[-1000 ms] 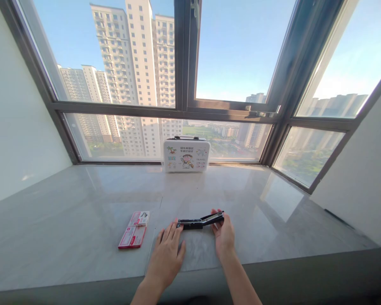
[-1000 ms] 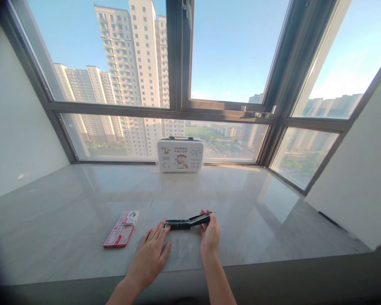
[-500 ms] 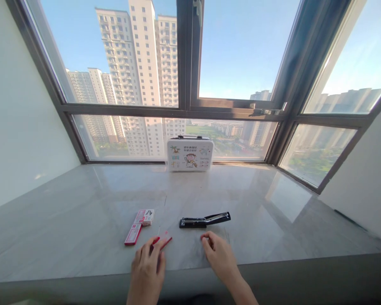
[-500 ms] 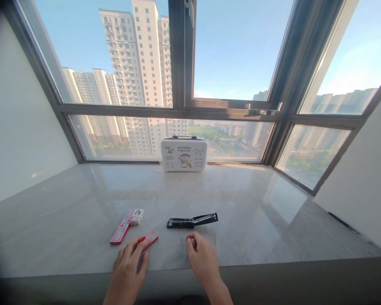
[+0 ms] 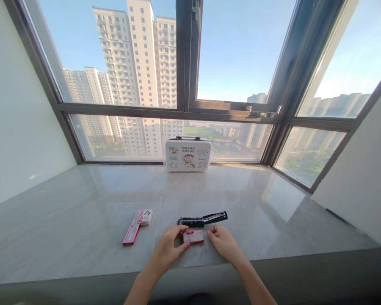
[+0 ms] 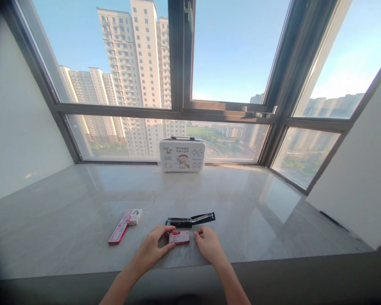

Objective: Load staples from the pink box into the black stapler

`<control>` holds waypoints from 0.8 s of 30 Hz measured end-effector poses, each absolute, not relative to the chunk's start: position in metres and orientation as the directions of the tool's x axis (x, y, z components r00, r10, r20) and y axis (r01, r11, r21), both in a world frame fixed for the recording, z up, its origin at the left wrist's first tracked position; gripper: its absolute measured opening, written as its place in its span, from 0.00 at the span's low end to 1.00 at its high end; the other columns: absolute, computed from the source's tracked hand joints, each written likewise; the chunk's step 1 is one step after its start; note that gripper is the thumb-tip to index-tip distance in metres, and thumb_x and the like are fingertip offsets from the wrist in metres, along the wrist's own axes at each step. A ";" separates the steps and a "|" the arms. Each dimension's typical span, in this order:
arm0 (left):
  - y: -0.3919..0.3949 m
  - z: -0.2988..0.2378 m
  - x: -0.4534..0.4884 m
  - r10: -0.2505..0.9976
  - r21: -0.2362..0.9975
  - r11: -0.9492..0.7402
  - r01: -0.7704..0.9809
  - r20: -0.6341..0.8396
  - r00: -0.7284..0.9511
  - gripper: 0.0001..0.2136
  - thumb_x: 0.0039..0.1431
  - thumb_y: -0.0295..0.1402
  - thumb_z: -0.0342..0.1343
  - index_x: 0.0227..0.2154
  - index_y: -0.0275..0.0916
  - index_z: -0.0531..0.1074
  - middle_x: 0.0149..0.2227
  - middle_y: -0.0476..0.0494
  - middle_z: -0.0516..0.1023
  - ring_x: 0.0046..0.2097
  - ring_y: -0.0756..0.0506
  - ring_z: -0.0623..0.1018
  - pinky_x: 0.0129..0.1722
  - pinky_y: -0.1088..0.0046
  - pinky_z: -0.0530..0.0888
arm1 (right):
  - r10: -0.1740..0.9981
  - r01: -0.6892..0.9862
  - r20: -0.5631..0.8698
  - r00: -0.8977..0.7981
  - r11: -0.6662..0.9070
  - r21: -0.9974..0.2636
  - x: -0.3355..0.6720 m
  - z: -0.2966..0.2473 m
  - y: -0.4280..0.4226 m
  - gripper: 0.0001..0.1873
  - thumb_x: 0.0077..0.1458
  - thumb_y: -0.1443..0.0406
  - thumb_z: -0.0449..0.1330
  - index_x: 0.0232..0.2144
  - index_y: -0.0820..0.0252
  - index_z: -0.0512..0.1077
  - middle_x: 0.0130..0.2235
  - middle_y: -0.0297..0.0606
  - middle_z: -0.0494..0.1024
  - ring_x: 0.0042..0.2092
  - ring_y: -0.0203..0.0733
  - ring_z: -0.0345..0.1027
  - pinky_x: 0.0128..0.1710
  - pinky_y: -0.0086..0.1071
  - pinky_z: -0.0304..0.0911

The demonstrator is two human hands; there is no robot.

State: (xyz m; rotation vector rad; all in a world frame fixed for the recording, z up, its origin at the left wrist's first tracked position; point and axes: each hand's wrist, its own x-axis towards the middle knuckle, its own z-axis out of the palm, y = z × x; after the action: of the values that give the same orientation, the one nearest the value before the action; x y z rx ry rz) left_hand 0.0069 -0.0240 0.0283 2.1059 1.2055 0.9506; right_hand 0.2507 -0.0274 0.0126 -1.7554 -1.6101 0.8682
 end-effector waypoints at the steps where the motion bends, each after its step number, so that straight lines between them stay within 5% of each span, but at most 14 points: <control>1: -0.024 0.027 0.006 0.881 0.730 -0.462 0.504 0.315 0.352 0.20 0.55 0.34 0.62 0.52 0.46 0.74 0.48 0.45 0.78 0.50 0.43 0.76 0.53 0.65 0.73 | 0.996 0.590 -0.081 0.026 -0.081 -0.803 0.250 0.013 -0.029 0.19 0.63 0.55 0.51 0.31 0.62 0.73 0.18 0.32 0.72 0.22 0.37 0.65 0.24 0.27 0.52; 12: -0.027 0.033 0.002 0.885 0.767 -0.447 0.460 0.303 0.354 0.19 0.54 0.34 0.62 0.50 0.46 0.75 0.45 0.47 0.78 0.47 0.44 0.77 0.51 0.68 0.73 | 0.992 0.534 -0.129 -0.001 -0.109 -0.839 0.254 0.015 -0.031 0.17 0.60 0.53 0.56 0.31 0.61 0.73 0.18 0.32 0.73 0.20 0.37 0.63 0.22 0.27 0.51; 18: -0.028 0.033 0.001 0.880 0.764 -0.455 0.457 0.310 0.359 0.21 0.54 0.34 0.61 0.52 0.46 0.73 0.46 0.46 0.78 0.47 0.43 0.77 0.52 0.66 0.73 | 0.993 0.784 0.111 0.047 0.032 -0.620 0.254 0.047 -0.040 0.12 0.57 0.56 0.59 0.34 0.58 0.76 0.22 0.32 0.74 0.26 0.39 0.66 0.26 0.28 0.50; 24: -0.029 0.034 0.001 0.871 0.761 -0.474 0.443 0.332 0.361 0.21 0.54 0.34 0.63 0.52 0.47 0.73 0.45 0.47 0.78 0.46 0.45 0.77 0.49 0.70 0.73 | 0.961 0.891 0.127 -0.245 0.275 -0.361 0.200 0.093 -0.028 0.08 0.53 0.62 0.61 0.33 0.49 0.82 0.31 0.36 0.81 0.35 0.44 0.73 0.34 0.30 0.55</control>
State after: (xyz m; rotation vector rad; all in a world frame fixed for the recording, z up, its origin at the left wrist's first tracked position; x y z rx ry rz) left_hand 0.0005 -0.0292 0.0337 2.0663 1.1353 0.9955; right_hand 0.2001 -0.0277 0.0929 -1.6896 -2.2300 0.3073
